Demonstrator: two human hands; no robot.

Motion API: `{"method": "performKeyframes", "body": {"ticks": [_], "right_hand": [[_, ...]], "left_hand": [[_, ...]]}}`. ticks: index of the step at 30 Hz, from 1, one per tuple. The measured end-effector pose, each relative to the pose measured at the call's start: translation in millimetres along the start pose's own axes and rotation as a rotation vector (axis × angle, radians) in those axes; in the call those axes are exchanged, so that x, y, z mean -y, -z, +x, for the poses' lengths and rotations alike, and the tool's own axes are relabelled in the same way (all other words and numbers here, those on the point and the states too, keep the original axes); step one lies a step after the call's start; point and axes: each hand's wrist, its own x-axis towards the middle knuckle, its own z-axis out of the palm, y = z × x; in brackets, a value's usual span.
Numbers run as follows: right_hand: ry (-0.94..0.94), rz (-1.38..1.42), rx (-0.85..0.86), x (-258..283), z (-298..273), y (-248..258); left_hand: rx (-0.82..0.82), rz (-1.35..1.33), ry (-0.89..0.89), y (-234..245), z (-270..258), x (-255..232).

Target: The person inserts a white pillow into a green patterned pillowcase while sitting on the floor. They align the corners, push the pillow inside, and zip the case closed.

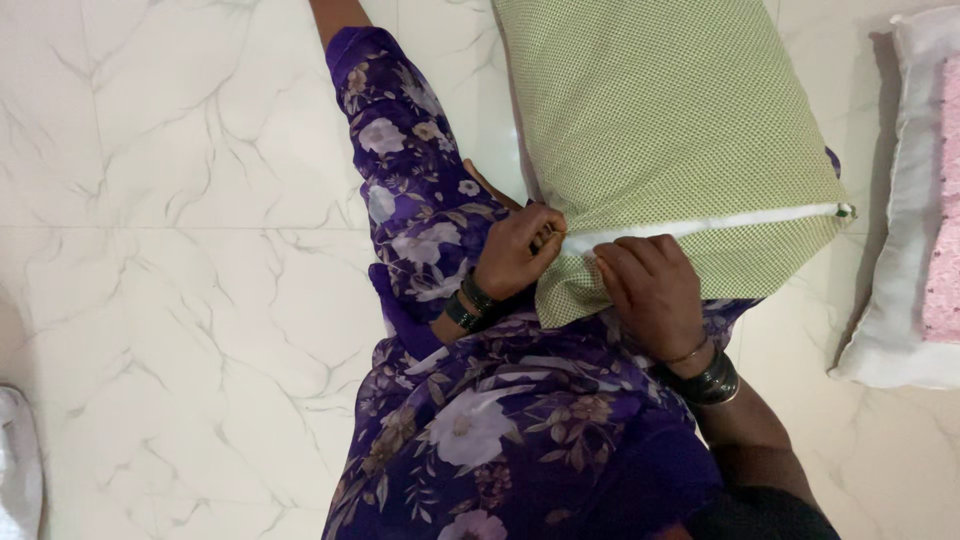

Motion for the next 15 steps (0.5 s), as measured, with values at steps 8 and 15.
{"method": "performKeyframes", "body": {"ticks": [8,15], "right_hand": [[0.058,-0.184,0.312,-1.4,1.3,-26.2],[0.122,-0.111,0.039,1.1,17.4,-17.3]], "left_hand": [[0.013,-0.003,-0.148,5.3,-8.0,1.2],[0.052,-0.039,-0.098,0.7,-8.2,6.4]]}}
